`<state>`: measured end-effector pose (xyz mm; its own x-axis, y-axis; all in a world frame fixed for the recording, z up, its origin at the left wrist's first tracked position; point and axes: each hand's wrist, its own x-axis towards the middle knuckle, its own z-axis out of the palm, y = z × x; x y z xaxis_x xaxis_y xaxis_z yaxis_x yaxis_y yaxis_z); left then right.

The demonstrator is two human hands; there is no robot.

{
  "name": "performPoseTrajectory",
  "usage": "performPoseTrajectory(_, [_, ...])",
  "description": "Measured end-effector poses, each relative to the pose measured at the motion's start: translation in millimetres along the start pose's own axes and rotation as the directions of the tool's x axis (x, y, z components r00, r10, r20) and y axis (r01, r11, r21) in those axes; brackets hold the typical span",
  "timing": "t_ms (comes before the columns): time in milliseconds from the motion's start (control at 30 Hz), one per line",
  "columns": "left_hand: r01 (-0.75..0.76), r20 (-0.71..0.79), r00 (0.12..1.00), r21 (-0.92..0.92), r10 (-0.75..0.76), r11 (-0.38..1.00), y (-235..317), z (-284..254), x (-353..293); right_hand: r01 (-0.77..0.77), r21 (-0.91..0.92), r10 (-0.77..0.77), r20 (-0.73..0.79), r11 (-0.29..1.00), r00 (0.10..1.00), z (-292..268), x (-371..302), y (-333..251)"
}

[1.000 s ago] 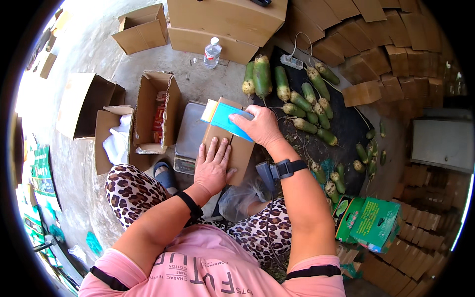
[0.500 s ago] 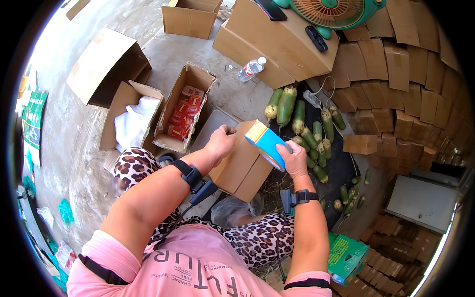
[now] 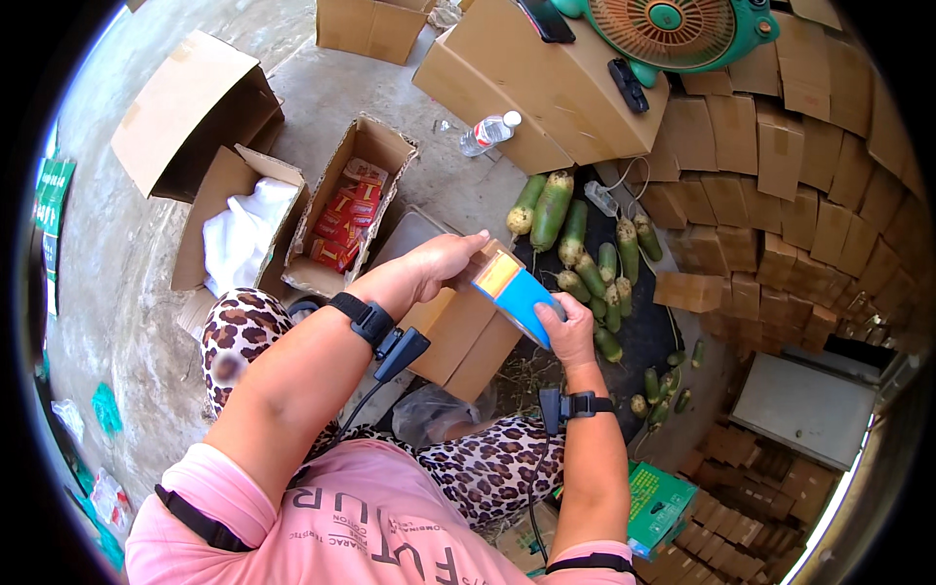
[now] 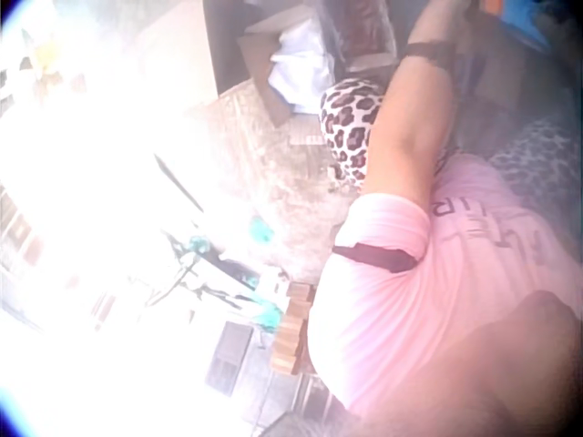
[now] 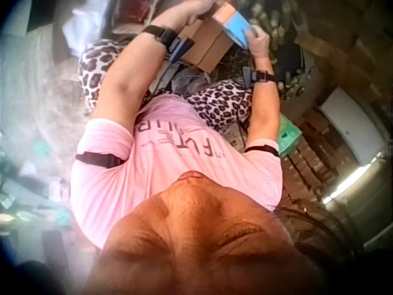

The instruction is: The person sits on the floor and packs green vegetables into a cardboard box. They trim the ends of the vegetables with a knife, place them into a plastic bag inside the box, and then seal the box with tape.

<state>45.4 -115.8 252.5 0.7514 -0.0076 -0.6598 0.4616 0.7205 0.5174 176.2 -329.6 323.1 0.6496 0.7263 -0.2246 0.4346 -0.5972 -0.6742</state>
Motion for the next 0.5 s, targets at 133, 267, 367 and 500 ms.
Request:
performPoseTrajectory(133, [0.071, 0.059, 0.996, -0.207, -0.06, 0.976, -3, -1, 3, -0.055, 0.085, 0.052, 0.029, 0.995, 0.998, -4, 0, 1])
performPoseTrajectory(267, [0.058, 0.116, 0.993, -0.224, -0.032, 0.973, -15, -5, 15, -0.062, 0.032, 0.059, 0.069, 0.998, 0.996, -4, 9, -9])
performPoseTrajectory(367, [-0.014, -0.078, 0.997, -0.141, 0.003, 0.99, -14, 2, 16, -0.06, 0.01, 0.06, 0.072, 0.998, 0.996, -4, 10, -11])
performPoseTrajectory(500, [-0.07, -0.2, 0.979, -0.128, 0.044, 0.989, -7, -5, 16, -0.055, 0.03, 0.053, 0.072, 0.998, 0.996, -5, 12, -17])
